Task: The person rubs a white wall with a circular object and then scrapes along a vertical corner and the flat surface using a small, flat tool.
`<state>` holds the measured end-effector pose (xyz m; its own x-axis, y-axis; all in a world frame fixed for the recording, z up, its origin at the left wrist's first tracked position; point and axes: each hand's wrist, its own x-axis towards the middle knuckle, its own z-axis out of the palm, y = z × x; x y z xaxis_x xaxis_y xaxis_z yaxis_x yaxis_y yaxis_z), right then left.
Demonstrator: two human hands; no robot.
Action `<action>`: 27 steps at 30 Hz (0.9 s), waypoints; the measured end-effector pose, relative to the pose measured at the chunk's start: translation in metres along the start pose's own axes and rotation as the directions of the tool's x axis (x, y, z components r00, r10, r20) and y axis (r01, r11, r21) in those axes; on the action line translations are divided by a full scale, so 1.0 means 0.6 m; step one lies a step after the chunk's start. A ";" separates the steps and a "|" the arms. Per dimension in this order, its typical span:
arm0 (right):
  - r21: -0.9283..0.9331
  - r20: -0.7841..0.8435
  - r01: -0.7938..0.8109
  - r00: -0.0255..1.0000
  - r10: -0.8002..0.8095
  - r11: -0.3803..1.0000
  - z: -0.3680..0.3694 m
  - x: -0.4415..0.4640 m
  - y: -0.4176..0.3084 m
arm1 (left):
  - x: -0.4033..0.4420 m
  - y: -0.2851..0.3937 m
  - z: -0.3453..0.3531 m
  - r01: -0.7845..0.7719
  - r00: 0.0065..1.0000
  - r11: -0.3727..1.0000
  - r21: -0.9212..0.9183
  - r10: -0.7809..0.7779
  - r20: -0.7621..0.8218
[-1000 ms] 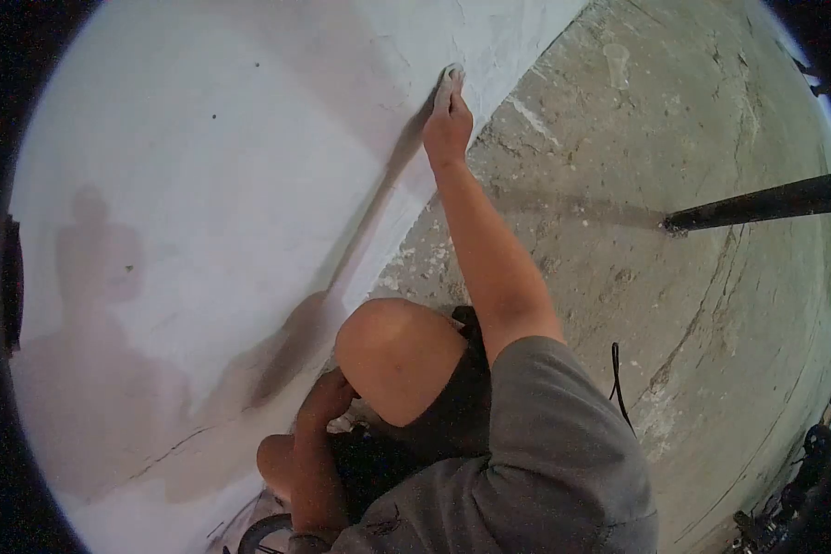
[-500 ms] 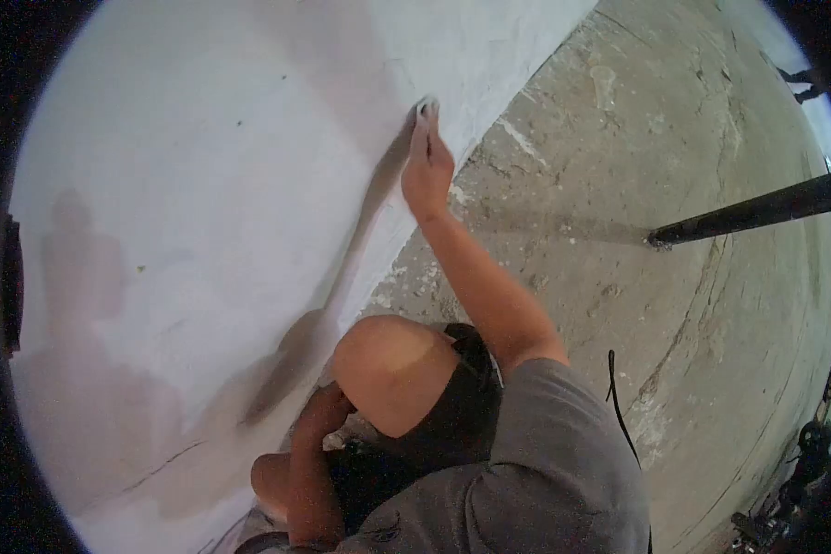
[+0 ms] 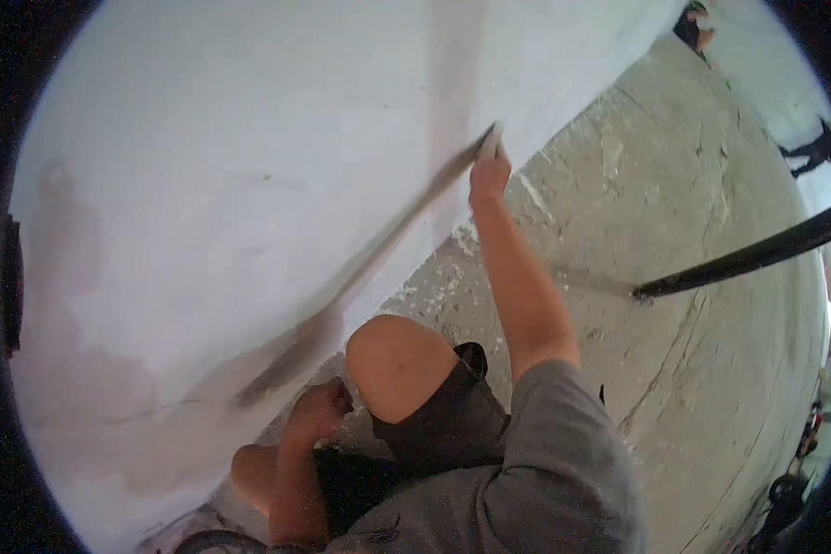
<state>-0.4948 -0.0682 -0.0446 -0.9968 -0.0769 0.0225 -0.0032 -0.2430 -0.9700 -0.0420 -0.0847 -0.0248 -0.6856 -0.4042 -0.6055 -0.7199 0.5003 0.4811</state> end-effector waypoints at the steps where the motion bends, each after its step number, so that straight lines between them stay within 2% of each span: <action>1: 0.002 0.003 -0.071 0.997 0.071 0.997 0.003 -0.023 0.031 | -0.008 0.002 -0.001 -0.006 1.000 0.999 0.035 0.006 0.001; 2: -0.005 0.036 -0.063 0.997 0.063 0.998 0.011 -0.053 0.027 | -0.016 0.003 0.000 0.001 1.000 1.000 0.008 -0.001 -0.018; 4: 0.059 -0.025 -0.082 0.996 0.084 0.995 0.033 -0.122 0.024 | -0.034 0.003 0.003 -0.013 0.995 0.999 0.052 0.018 -0.102; 5: 0.045 0.027 -0.092 0.995 0.091 0.995 0.041 -0.150 0.019 | -0.044 -0.001 0.006 0.015 0.992 1.000 0.010 -0.014 -0.123; 7: -0.016 -0.024 -0.010 1.000 0.010 1.000 0.058 -0.200 -0.009 | -0.064 -0.010 0.010 -0.120 0.976 0.992 0.037 0.125 -0.178; 8: 0.112 0.056 -0.076 0.996 0.070 0.991 0.066 -0.240 -0.042 | -0.078 -0.008 0.011 -0.078 0.974 0.997 -0.025 0.071 -0.214; 10: 0.025 0.167 0.072 0.983 -0.075 0.997 0.077 -0.290 -0.071 | -0.104 -0.001 0.011 -0.112 0.959 0.992 0.064 0.125 -0.256; 11: -0.002 0.266 0.174 0.949 -0.167 0.985 0.085 -0.343 -0.119 | -0.113 -0.007 0.019 -0.083 0.954 0.996 -0.009 0.077 -0.290; 12: -0.022 0.339 0.182 0.927 -0.164 0.983 0.100 -0.371 -0.114 | -0.117 -0.014 0.027 -0.131 0.944 0.991 0.039 0.136 -0.300; 13: -0.066 0.384 0.423 0.847 -0.368 0.904 0.107 -0.393 -0.116 | -0.127 -0.018 0.036 -0.187 0.930 0.976 0.109 0.211 -0.300; 14: -0.090 0.411 0.643 0.720 -0.559 0.761 0.108 -0.405 -0.121 | -0.139 -0.020 0.045 -0.192 0.925 0.978 0.082 0.209 -0.318; 15: -0.054 0.524 0.873 0.439 -0.730 0.486 0.108 -0.406 -0.108 | -0.150 -0.021 0.047 -0.195 0.929 0.978 0.074 0.208 -0.306; 16: 0.010 0.568 0.914 0.329 -0.755 0.406 0.105 -0.408 -0.092 | -0.157 -0.020 0.047 -0.208 0.932 0.975 0.080 0.222 -0.286; 17: 0.094 0.571 0.866 0.357 -0.740 0.490 0.109 -0.431 -0.087 | -0.163 -0.018 0.050 -0.247 0.923 0.964 0.098 0.264 -0.278; 19: 0.086 0.670 0.986 0.046 -0.741 0.140 0.101 -0.464 -0.100 | -0.173 -0.018 0.058 -0.246 0.918 0.965 0.090 0.262 -0.297; 20: 0.105 0.665 0.986 0.025 -0.747 0.126 0.097 -0.472 -0.104 | -0.180 -0.018 0.057 -0.246 0.911 0.965 0.087 0.261 -0.319; 22: 0.311 0.737 0.950 -0.227 -0.637 0.022 0.100 -0.492 -0.083 | -0.188 -0.017 0.064 -0.285 0.915 0.957 0.057 0.289 -0.281; 23: 0.351 0.730 0.936 -0.292 -0.618 -0.027 0.106 -0.505 -0.078 | -0.192 -0.018 0.068 -0.254 0.916 0.967 0.016 0.246 -0.316; 24: 0.407 0.725 0.913 -0.327 -0.606 -0.006 0.118 -0.516 -0.078 | -0.193 -0.020 0.066 -0.287 0.908 0.958 0.008 0.275 -0.317; 25: 0.451 0.718 0.888 -0.423 -0.553 -0.094 0.129 -0.531 -0.086 | -0.198 -0.023 0.068 -0.323 0.897 0.947 0.009 0.309 -0.315; 26: 0.482 0.703 0.857 -0.503 -0.503 -0.185 0.132 -0.545 -0.099 | -0.198 -0.019 0.081 -0.296 0.902 0.955 -0.014 0.275 -0.332; 27: 0.517 0.679 0.827 -0.554 -0.482 -0.222 0.142 -0.570 -0.118 | -0.193 -0.018 0.094 -0.343 0.847 0.938 0.047 0.331 -0.417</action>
<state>-0.1472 -0.1072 0.0368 0.6077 -0.4966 0.6197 -0.7822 -0.5094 0.3588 0.0515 -0.0002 0.0045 -0.8638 -0.4959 -0.0894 -0.4349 0.6440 0.6294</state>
